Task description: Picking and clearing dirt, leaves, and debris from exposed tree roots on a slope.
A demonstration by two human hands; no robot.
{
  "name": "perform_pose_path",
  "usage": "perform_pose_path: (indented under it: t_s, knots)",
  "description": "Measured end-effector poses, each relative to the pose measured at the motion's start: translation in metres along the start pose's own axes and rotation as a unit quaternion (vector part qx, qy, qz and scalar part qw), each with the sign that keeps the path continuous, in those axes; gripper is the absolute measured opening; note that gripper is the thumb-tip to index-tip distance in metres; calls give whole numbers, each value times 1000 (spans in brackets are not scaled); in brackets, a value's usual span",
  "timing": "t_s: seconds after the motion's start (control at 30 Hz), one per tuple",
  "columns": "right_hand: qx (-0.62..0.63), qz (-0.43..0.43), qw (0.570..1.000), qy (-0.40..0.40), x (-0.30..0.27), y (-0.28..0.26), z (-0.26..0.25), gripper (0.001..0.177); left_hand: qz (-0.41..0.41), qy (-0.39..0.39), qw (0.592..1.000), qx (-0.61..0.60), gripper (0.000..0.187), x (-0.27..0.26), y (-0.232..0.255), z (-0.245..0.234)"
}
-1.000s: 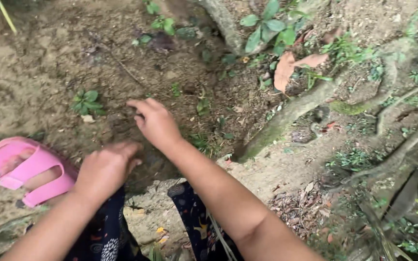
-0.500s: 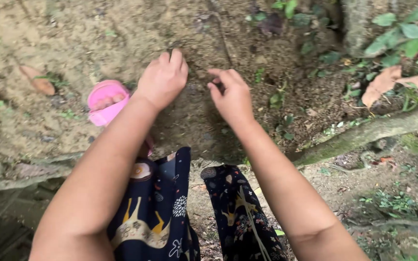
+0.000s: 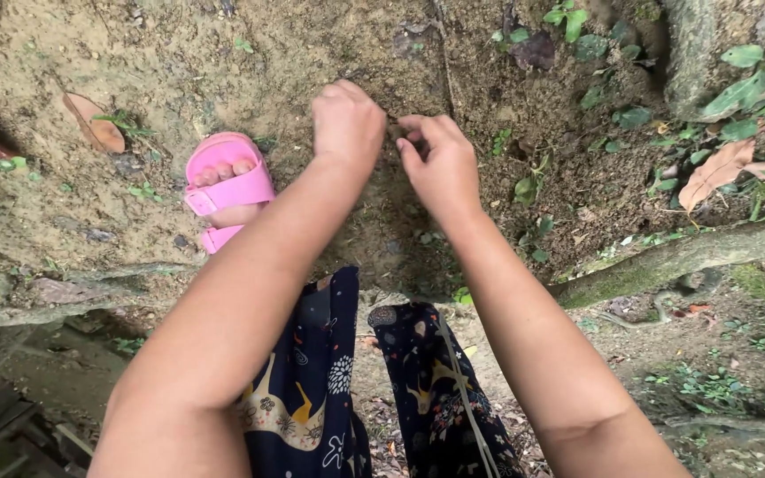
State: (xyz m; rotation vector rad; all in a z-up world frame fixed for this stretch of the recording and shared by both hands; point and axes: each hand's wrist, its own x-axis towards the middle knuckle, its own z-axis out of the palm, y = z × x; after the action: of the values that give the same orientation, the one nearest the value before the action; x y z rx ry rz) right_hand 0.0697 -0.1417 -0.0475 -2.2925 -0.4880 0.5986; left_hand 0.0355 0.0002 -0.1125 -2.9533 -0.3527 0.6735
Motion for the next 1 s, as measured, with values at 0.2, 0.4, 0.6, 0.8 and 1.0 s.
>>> perform_pose_path:
  t_s: [0.2,0.4,0.6,0.8,1.0]
  knots:
    - [-7,-4,1000,-5,1,7,2,23,62,-83,992,-67,27,3,-33,-10]
    - [-10,71,996,-46,5,-3,9,20,88,-89,983,-132,22,-6,-42,-8]
    - [-41,50,997,-43,4,-3,9,20,-51,-16,939,-341,22,-26,-43,-15]
    - [-143,-119,982,-23,17,-3,18,28,-120,4,901,-417,26,-48,-36,-19]
    - [-189,-203,961,-13,22,8,36,21,-35,-128,892,-432,34,-117,-11,-49]
